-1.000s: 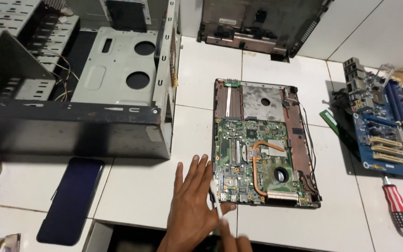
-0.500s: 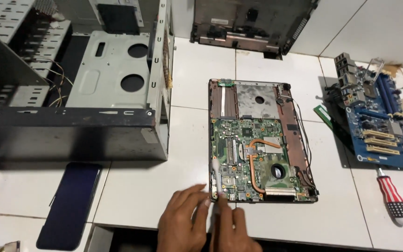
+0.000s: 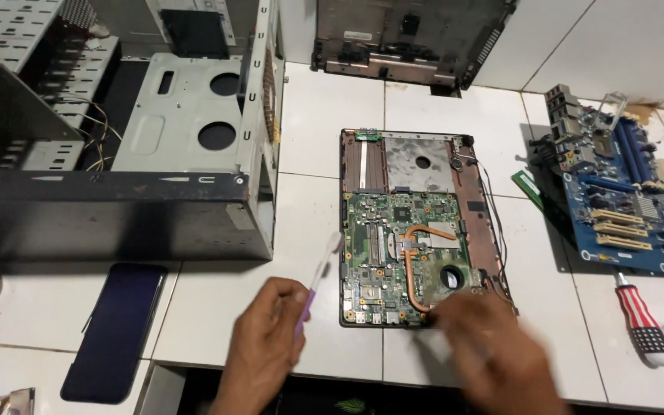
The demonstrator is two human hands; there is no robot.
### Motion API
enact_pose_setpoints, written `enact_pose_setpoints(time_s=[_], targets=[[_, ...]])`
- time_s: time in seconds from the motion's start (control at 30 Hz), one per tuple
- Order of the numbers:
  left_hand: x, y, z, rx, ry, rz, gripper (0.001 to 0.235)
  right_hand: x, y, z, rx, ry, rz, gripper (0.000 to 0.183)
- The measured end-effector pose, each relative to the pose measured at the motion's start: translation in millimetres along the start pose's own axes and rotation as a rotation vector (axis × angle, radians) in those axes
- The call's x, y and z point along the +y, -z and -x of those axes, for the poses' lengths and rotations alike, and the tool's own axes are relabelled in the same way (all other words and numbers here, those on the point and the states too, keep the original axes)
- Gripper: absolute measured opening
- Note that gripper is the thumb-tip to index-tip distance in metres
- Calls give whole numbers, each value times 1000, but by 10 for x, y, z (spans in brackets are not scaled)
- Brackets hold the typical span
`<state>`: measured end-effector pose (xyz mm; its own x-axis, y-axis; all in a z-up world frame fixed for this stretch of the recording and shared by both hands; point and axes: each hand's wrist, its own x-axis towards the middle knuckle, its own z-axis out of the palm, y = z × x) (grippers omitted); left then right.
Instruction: The person uses a toothbrush to scrub the surface of a laptop motherboard placed on a tiled floor. They also briefly interact with a smartphone to start a timer before resuming the cleaning process.
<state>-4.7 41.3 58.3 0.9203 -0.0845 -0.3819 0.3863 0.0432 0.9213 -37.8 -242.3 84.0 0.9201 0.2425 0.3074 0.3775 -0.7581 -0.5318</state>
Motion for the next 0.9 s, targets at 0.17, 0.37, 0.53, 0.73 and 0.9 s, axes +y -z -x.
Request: enact_pose_setpoints(time_s=[0.17, 0.37, 0.53, 0.73, 0.9], targets=[[-49, -147, -58, 237, -20, -570, 20, 1155, 329, -705, 113, 2, 297, 36], [-343, -217, -229, 264, -510, -862, 11, 1782, -6, -1585, 55, 75, 157, 51], [-100, -86, -378, 173, -492, -773, 21, 1779, -133, -1726, 125, -41, 0, 57], [-12, -88, -593, 183, -524, -836, 12, 1761, -135, -1675, 243, -137, -56, 65], [55, -142, -738, 30, -484, -838, 14, 1791, -145, -1657, 264, -171, -72, 74]])
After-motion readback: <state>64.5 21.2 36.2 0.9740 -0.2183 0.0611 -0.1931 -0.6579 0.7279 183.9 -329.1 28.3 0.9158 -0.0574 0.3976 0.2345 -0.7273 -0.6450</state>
